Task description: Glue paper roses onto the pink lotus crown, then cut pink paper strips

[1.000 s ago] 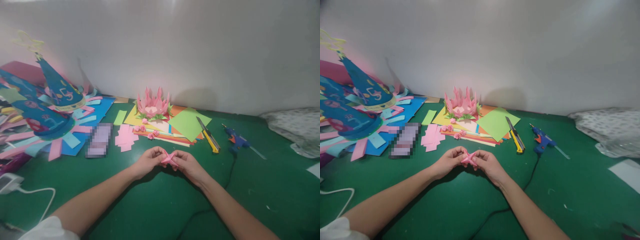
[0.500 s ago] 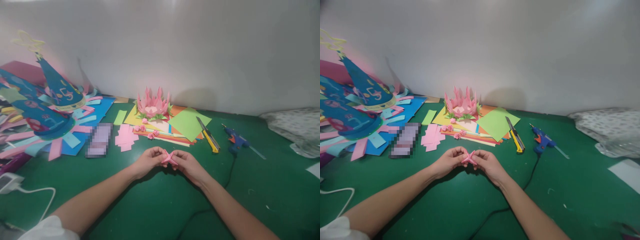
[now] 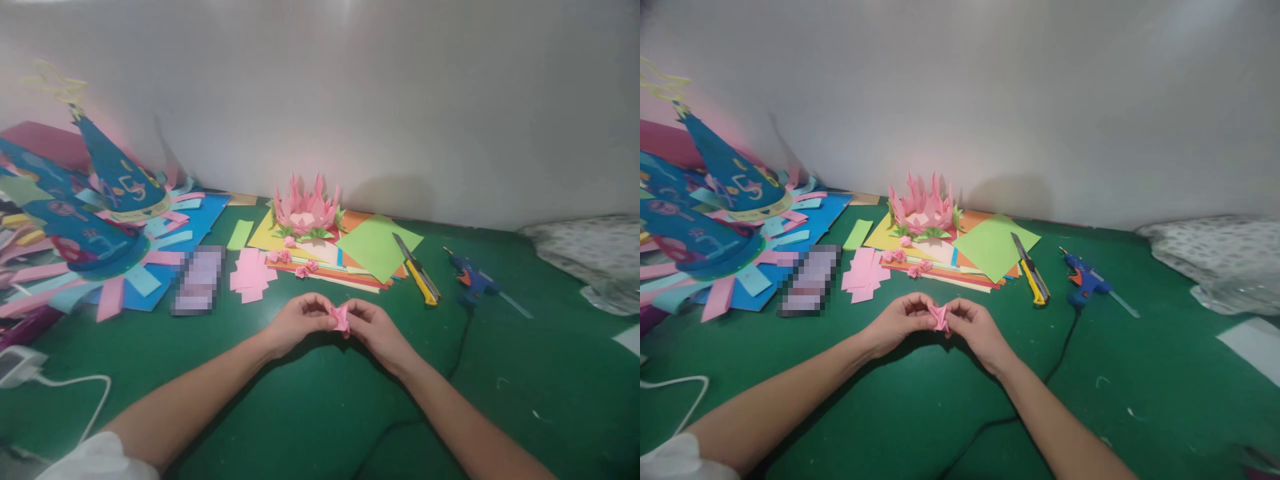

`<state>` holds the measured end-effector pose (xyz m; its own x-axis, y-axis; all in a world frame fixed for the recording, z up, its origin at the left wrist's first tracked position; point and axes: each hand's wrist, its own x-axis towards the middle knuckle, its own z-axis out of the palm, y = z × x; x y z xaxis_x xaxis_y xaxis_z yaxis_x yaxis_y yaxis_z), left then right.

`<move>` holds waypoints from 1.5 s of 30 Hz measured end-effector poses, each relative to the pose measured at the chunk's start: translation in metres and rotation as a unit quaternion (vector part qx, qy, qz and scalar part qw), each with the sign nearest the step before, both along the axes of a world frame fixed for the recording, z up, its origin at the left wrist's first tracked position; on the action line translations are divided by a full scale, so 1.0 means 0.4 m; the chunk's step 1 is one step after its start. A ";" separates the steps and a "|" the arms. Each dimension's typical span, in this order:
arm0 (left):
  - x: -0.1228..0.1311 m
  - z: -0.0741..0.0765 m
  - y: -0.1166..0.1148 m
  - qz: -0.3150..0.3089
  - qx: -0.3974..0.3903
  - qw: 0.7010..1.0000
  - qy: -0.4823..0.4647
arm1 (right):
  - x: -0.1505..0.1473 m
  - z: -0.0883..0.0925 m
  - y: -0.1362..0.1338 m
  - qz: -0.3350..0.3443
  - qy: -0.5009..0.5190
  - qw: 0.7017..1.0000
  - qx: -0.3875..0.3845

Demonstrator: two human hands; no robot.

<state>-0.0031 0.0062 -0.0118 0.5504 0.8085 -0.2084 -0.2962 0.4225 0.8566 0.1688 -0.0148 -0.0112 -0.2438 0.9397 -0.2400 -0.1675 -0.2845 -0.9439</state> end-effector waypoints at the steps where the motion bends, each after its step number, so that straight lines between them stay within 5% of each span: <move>1: 0.001 0.000 -0.001 0.007 0.005 1.000 0.006 | 0.000 0.000 -0.001 -0.001 -0.012 1.000 0.007; 9: 0.005 0.007 0.004 0.053 0.041 0.994 0.088 | -0.002 -0.001 -0.003 -0.016 -0.075 0.994 0.074; 15: -0.009 0.007 0.012 -0.014 -0.032 0.996 0.087 | 0.001 -0.004 -0.003 0.004 -0.080 0.994 0.069; 27: -0.027 0.021 0.017 -0.085 -0.054 0.988 0.120 | 0.001 -0.005 -0.008 0.038 -0.108 0.990 0.080; 34: -0.007 0.012 0.007 -0.004 -0.020 0.995 0.097 | 0.001 -0.003 -0.004 0.021 -0.113 0.989 0.093; 40: -0.001 0.007 0.001 0.054 0.117 0.983 0.130 | 0.002 0.001 -0.003 0.017 -0.107 0.989 0.100; 45: -0.006 0.011 0.004 0.041 0.088 0.985 0.145 | -0.001 0.000 -0.004 0.010 -0.109 0.988 0.109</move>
